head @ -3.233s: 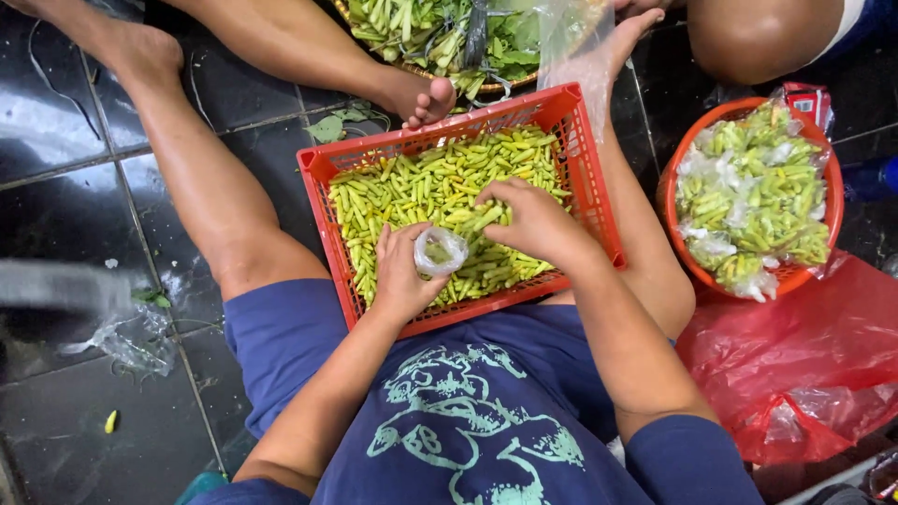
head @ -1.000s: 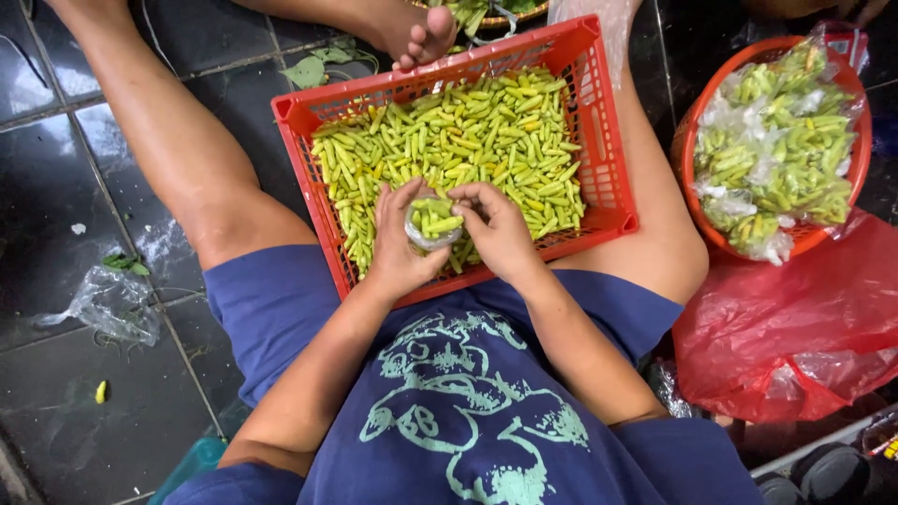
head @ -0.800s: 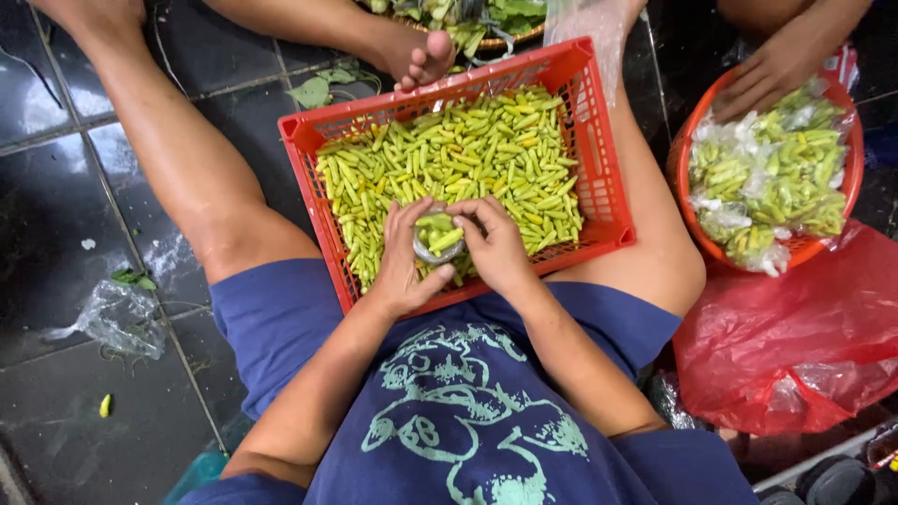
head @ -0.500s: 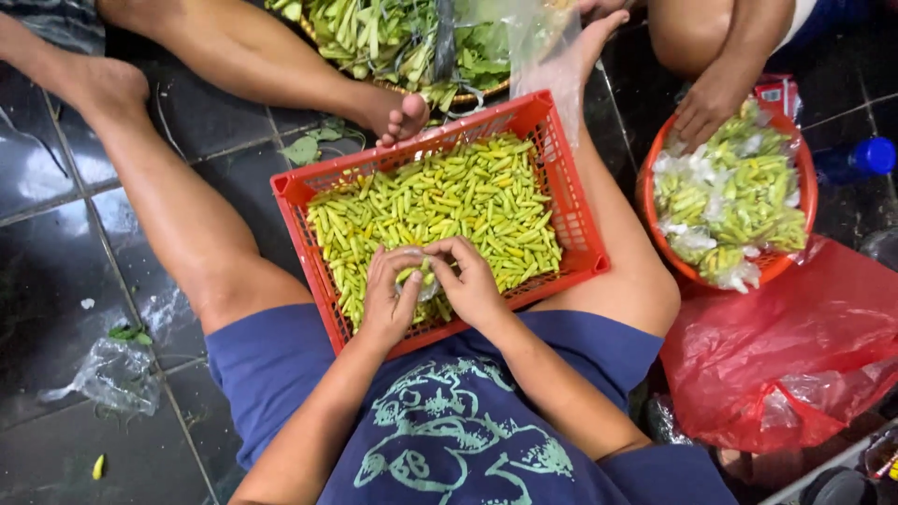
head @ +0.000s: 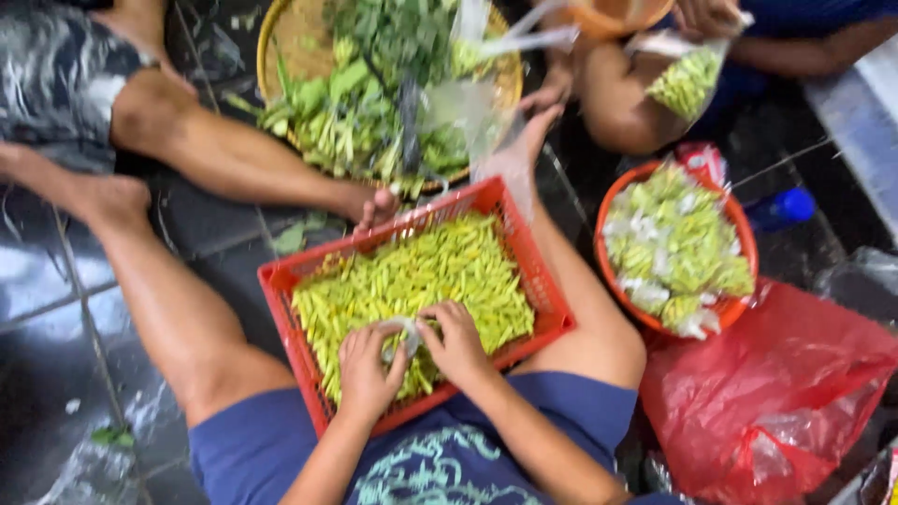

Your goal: The person sorts small green peppers by hand from a red plastic crate into small clear plastic bags.

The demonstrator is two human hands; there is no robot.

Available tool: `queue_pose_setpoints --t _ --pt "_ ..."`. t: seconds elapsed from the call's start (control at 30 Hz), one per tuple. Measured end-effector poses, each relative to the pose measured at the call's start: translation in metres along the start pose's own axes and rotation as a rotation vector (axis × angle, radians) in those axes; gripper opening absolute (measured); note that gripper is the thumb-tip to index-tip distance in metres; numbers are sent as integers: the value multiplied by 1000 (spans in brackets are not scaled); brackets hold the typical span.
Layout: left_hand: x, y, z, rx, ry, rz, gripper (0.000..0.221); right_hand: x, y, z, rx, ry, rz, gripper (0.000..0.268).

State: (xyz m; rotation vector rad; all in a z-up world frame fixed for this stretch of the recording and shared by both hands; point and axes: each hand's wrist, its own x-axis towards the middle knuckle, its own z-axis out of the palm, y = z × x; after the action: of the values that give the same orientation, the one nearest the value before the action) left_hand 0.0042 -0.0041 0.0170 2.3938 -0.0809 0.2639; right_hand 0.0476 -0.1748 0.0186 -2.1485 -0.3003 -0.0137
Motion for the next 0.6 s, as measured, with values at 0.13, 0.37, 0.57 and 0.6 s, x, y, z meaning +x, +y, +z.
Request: queue_pose_setpoints --t 0.13,0.37,0.57,0.6 --pt "-4 -3 10 78 17 -58 44 -4 32 10 -360 -59 81 40" --pt "-12 -39 46 127 60 -50 56 9 24 3 -420 -277 64 59" --pt "-16 -55 55 146 -11 -127 53 45 -83 -161 883 -88 276 45" --pt "-17 -56 54 154 -2 -102 53 39 -117 -190 890 -23 -62 43"
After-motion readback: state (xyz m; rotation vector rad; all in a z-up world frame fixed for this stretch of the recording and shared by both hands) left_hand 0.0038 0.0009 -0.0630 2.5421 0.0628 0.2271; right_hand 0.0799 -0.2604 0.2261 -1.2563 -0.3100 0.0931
